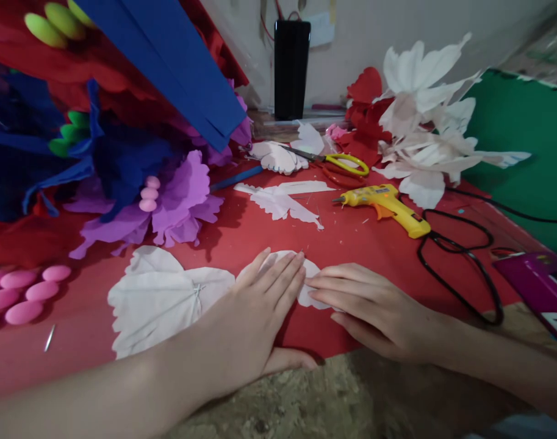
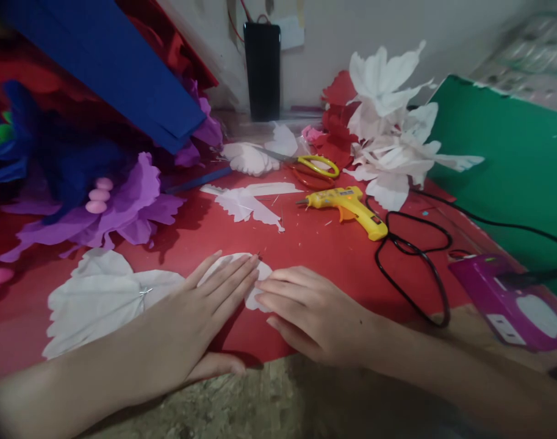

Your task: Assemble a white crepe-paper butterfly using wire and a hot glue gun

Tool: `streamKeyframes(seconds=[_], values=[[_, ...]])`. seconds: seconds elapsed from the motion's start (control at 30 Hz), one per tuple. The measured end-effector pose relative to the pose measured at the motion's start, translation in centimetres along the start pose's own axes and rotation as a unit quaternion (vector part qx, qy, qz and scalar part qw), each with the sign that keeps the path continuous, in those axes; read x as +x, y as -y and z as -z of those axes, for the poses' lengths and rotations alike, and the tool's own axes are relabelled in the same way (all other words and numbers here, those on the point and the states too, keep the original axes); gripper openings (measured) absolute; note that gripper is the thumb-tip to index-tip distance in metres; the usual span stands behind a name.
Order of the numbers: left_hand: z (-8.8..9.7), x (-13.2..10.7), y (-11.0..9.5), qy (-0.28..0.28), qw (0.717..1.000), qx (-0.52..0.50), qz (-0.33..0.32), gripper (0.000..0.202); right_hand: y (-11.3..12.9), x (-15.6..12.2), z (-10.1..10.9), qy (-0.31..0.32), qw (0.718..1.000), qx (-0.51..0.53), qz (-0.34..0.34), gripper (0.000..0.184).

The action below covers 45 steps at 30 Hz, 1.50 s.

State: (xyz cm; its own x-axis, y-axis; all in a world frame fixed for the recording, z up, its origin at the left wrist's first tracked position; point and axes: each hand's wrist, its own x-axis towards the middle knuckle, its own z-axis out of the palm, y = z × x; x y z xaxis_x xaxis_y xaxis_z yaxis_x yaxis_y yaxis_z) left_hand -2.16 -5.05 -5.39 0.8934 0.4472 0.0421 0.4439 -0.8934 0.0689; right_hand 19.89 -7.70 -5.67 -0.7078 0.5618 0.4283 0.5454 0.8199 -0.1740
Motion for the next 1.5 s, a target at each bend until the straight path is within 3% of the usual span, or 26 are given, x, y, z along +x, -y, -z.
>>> streamKeyframes(seconds=[0.17, 0.4, 0.57, 0.7, 0.83, 0.97, 1.07, 1.2, 1.33, 1.5], values=[[-0.4, 0.6, -0.6, -0.053, 0.998, 0.041, 0.022, 0.089, 0.0, -0.2, 0.0, -0.012, 1.000, -0.002, -0.004, 0.028], [-0.9, 0.8, -0.6, -0.032, 0.998, 0.042, 0.021, 0.085, -0.2, 0.5, 0.2, -0.023, 1.000, 0.009, -0.009, 0.027], [-0.6, 0.8, -0.6, -0.024, 0.999, 0.022, 0.013, 0.082, -1.8, 2.5, 1.0, -0.074, 0.991, -0.022, -0.113, 0.023], [-0.2, 0.8, -0.9, 0.030, 0.999, -0.022, 0.015, 0.083, -4.4, 5.4, 1.1, -0.019, 0.977, -0.035, -0.208, 0.013], [-0.1, 0.7, -1.1, 0.067, 0.996, -0.054, 0.026, 0.083, -6.4, 8.8, -0.3, 0.072, 0.949, -0.054, -0.302, 0.010], [-0.1, 0.8, -1.0, 0.068, 0.996, -0.059, 0.028, 0.083, -6.9, 11.3, -1.7, 0.151, 0.924, -0.068, -0.343, 0.026], [-0.3, 0.7, -0.9, 0.048, 0.998, -0.040, 0.019, 0.080, -7.0, 12.1, -2.2, 0.183, 0.911, -0.065, -0.363, 0.034], [-0.2, 0.4, -1.0, -0.041, 0.998, 0.034, 0.040, 0.078, -7.4, 12.1, -2.2, 0.188, 0.903, -0.051, -0.382, 0.035], [0.6, -0.1, -1.2, -0.086, 0.987, 0.108, 0.082, 0.063, -7.3, 11.8, -1.0, 0.148, 0.911, -0.030, -0.384, 0.024], [1.0, -0.4, -0.8, -0.088, 0.990, 0.086, 0.074, 0.053, -6.1, 9.9, 1.5, 0.084, 0.936, 0.010, -0.341, 0.014]])
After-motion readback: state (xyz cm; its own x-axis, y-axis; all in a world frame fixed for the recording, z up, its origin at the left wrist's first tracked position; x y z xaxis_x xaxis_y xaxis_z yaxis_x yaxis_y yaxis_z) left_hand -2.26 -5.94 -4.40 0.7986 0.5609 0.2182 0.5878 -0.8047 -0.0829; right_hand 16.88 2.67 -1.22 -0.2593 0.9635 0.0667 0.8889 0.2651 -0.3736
